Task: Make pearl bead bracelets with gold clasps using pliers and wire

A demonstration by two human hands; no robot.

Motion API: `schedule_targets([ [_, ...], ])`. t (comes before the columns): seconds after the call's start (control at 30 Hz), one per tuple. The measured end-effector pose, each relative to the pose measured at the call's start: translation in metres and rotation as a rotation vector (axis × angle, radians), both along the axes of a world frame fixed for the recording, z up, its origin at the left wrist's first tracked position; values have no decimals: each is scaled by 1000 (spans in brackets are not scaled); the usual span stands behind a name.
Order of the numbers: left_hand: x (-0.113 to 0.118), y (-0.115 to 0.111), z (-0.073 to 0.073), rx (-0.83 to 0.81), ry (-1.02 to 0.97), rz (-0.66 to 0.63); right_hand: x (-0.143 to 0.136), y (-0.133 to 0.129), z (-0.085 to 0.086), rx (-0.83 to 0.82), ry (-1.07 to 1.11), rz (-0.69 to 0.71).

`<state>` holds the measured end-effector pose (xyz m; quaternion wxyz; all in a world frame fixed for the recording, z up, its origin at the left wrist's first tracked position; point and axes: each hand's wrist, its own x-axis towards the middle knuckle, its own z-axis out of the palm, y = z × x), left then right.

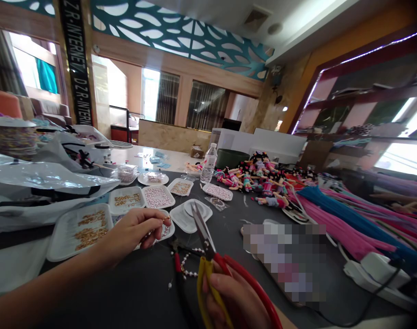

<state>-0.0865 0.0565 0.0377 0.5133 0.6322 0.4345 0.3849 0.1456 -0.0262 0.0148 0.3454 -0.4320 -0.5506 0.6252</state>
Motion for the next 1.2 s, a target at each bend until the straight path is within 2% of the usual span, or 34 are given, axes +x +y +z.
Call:
schedule_targets([
  [0.07,1,-1,1,3,21,-6,5,4,10,2,-201,-80],
  [0.13,2,-3,3,-1,37,-7,10,10,19,32,-449,-102],
  [0.33,5,-6,7,-11,36,4,28,19,32,214,-889,-183],
  [0.43,5,-6,6,-18,21,0,33,19,37,300,-1029,-249],
  [0.57,5,-5,2,-24,-12,-23,35,19,38,301,-1216,-326],
  [0.7,5,-5,0,-25,-25,-45,31,21,30,276,-1366,-355],
  [0.9,6,-7,4,-35,8,-30,23,11,17,318,-1440,-242],
  [1.2,7,-8,1,-1,24,-51,38,13,14,308,-1588,-291],
])
